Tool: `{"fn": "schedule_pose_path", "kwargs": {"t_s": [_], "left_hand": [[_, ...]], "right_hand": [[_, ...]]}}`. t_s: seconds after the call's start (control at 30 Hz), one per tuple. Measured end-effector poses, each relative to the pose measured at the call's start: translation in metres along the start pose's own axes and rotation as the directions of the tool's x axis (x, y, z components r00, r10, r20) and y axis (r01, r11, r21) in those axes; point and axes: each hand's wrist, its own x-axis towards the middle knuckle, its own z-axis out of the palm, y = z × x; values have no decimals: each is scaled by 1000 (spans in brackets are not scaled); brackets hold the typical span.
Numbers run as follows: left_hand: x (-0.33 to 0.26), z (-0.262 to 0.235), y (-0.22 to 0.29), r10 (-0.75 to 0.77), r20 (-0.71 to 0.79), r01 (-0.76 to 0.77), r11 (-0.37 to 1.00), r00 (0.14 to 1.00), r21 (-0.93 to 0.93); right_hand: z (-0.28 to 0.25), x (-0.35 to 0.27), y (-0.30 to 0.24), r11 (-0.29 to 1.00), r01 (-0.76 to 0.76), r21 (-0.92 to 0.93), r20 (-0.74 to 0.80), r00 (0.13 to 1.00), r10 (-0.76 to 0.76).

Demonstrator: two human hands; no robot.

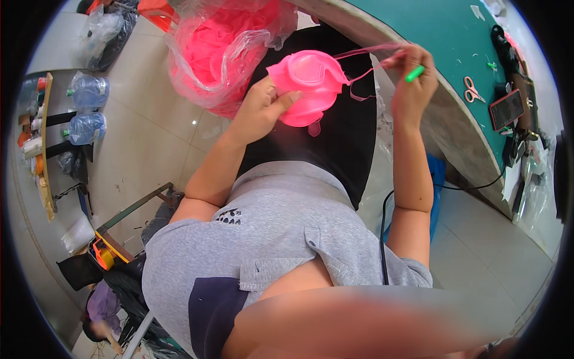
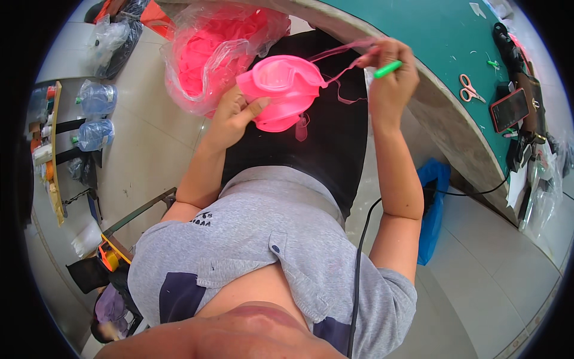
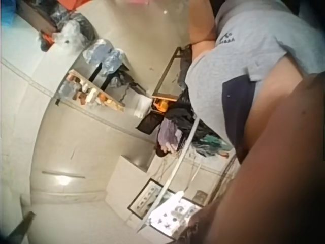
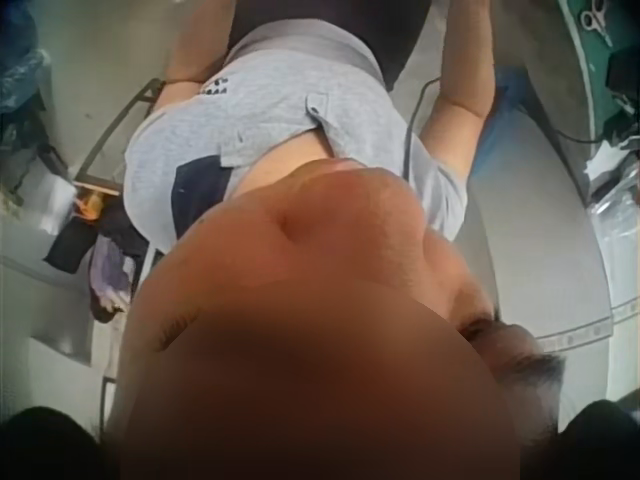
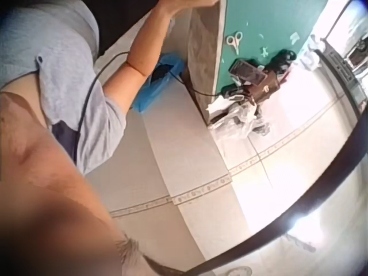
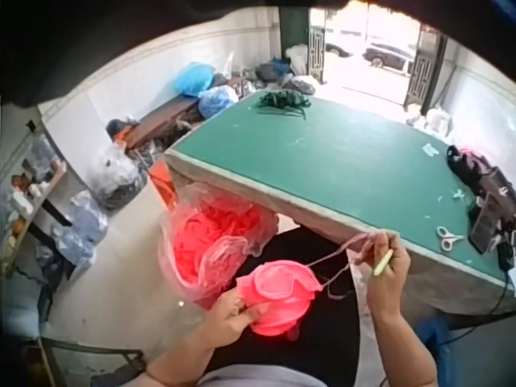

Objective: Constructing decorative fabric flowers by wrapping pink ribbon around a tool and trimming with scissors.

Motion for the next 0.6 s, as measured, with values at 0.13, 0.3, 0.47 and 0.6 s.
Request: {"fn": "schedule_pose_path", "kwargs": {"t_s": [0.13,0.3,0.47,0.6], "left_hand": [[1,-5,8,-25,53,32,989,998,-146],[5,-13,2,14,-55,-25,979,998,-201],[11,-21,-6,-42,-121,26,990,992,-138],[16,-26,-18,-54,-137,39,993,989,-109]], "right_hand": [[-5,-1,-9,939,271,-212,-65,955,-291],[-62,37,-50,930,366,-10,-494,807,-323],[-89,32,-86,846,514,138,-613,716,-335],[-207,51,-100,619,501,605,-522,836,-167]]}}
